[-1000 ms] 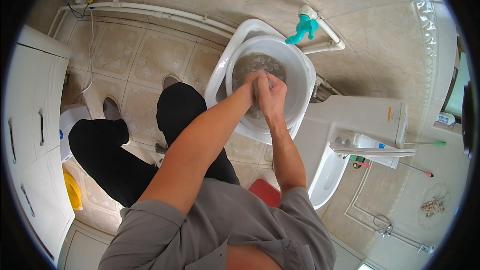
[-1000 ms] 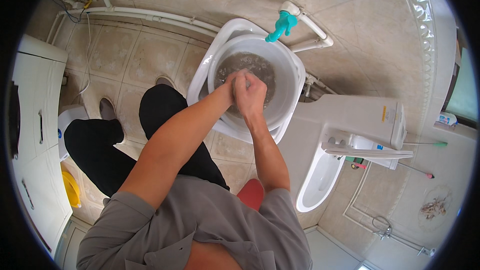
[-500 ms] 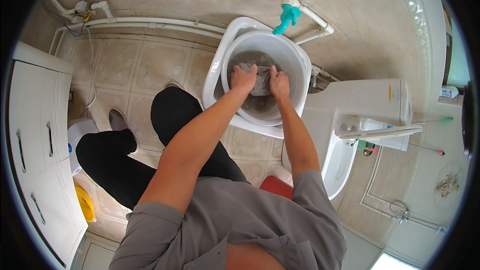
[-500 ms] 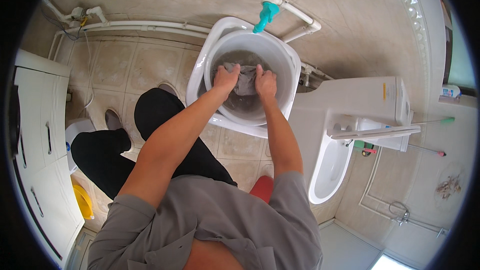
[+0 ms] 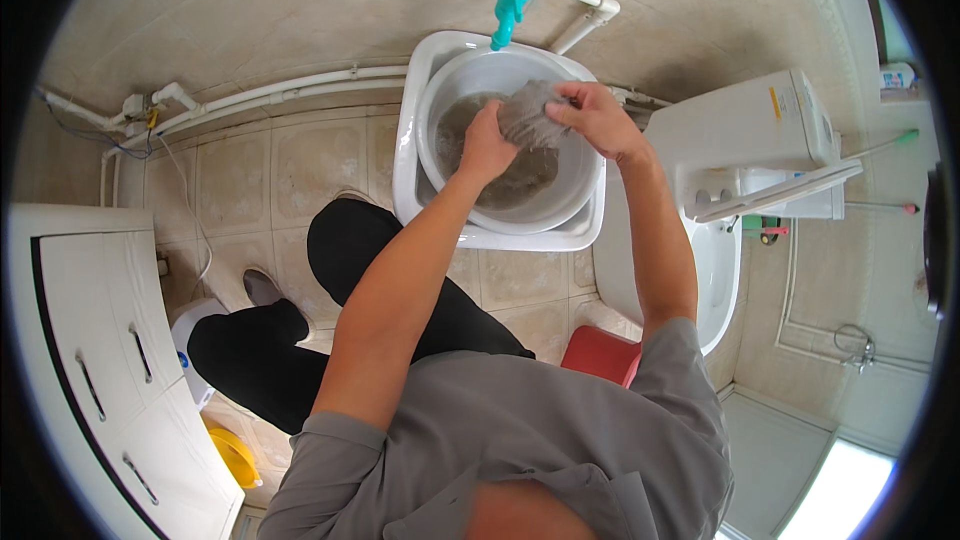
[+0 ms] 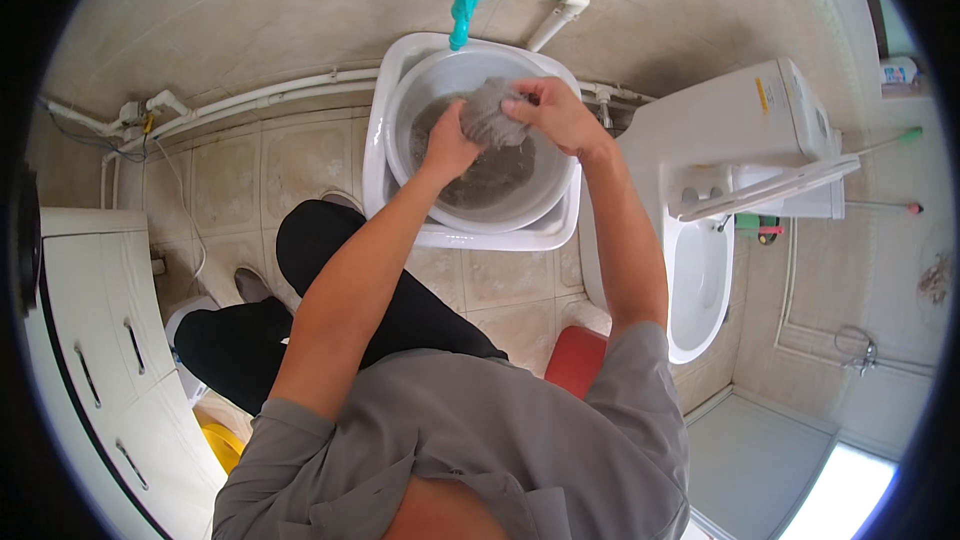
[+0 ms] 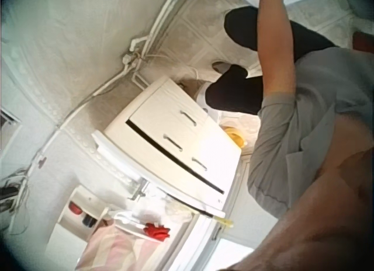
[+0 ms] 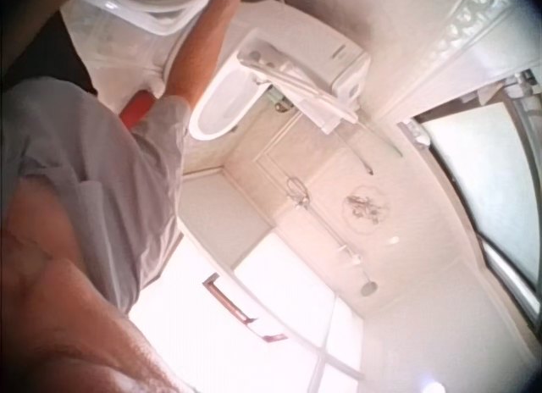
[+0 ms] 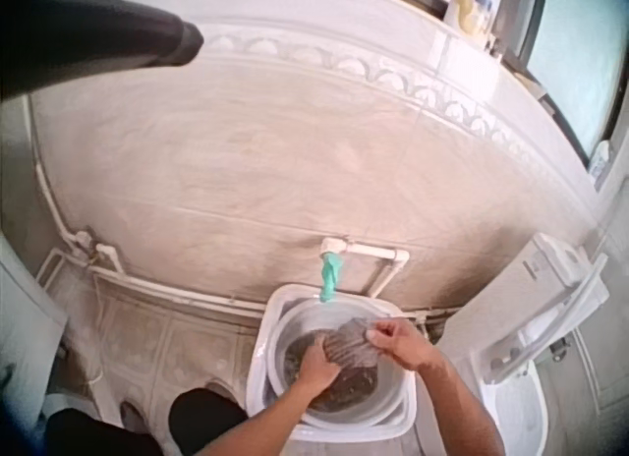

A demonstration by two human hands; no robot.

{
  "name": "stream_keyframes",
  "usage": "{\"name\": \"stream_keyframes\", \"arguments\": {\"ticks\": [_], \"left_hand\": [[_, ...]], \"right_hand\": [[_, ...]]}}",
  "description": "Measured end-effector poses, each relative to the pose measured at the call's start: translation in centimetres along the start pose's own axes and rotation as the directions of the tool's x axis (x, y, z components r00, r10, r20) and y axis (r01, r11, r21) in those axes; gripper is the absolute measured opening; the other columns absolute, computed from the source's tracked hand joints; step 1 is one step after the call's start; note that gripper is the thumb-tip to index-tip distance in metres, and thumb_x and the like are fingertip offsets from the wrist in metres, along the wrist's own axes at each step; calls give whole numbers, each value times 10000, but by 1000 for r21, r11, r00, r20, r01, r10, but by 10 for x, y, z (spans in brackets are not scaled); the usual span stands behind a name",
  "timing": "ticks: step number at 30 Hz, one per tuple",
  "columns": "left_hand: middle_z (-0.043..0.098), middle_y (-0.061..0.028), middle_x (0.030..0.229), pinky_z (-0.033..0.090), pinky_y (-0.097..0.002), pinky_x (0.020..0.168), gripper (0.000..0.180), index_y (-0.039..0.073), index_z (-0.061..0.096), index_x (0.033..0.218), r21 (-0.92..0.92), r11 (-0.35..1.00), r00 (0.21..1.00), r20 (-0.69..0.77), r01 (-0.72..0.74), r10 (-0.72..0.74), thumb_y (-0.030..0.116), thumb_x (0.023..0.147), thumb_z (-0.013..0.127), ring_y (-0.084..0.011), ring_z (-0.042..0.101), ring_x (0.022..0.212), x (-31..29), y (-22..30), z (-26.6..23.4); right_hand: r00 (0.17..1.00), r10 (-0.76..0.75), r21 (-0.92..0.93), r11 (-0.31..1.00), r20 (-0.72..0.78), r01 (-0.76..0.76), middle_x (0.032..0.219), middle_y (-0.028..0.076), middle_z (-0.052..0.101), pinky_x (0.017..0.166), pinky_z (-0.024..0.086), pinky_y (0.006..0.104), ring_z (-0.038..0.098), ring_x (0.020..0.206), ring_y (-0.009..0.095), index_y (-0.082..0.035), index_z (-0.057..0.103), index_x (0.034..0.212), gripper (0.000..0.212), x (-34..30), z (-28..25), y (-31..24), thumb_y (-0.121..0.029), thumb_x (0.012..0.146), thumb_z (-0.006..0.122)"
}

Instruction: The person wipes tiled walls with a rag, rinses the rag in a bucket, and then uses a long-handled scraper and a small brush to clean around a sink and faucet.

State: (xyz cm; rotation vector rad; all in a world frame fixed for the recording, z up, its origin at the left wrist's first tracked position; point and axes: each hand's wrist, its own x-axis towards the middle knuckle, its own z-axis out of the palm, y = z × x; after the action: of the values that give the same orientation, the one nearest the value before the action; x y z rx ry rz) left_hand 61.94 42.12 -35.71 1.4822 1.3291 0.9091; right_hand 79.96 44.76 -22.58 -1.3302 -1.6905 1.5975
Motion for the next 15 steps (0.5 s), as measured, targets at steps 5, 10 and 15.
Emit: {"name": "stream_keyframes", "arguments": {"ticks": [5,10,15], "left_hand": [[623,-131,1076,509,-346,848,569,-4,535,1168,-753,647,977,-27,120,-212,-73,630,706,-239,618,968,1,33,2],[534,-148,1235,511,-382,878,739,17,428,1338,-880,430,974,133,200,-181,-86,642,654,-261,562,1106,-2,28,-4],[500,-129,1294,468,-402,980,874,167,323,1501,-808,347,879,448,476,-162,5,737,715,-280,541,1165,-10,51,-33]], "right_hand": [[895,329,682,730,-302,-38,1149,138,627,1013,461,550,578,1194,305,6,559,1232,580,-10,-2,64,-523,1013,472],[879,477,876,415,19,-244,1350,162,558,1059,384,668,533,1261,377,-109,515,1366,639,6,40,124,-615,998,387],[953,268,954,220,141,-203,1405,138,540,1047,402,661,528,1276,378,-131,496,1401,682,-4,50,92,-646,961,423]]}}
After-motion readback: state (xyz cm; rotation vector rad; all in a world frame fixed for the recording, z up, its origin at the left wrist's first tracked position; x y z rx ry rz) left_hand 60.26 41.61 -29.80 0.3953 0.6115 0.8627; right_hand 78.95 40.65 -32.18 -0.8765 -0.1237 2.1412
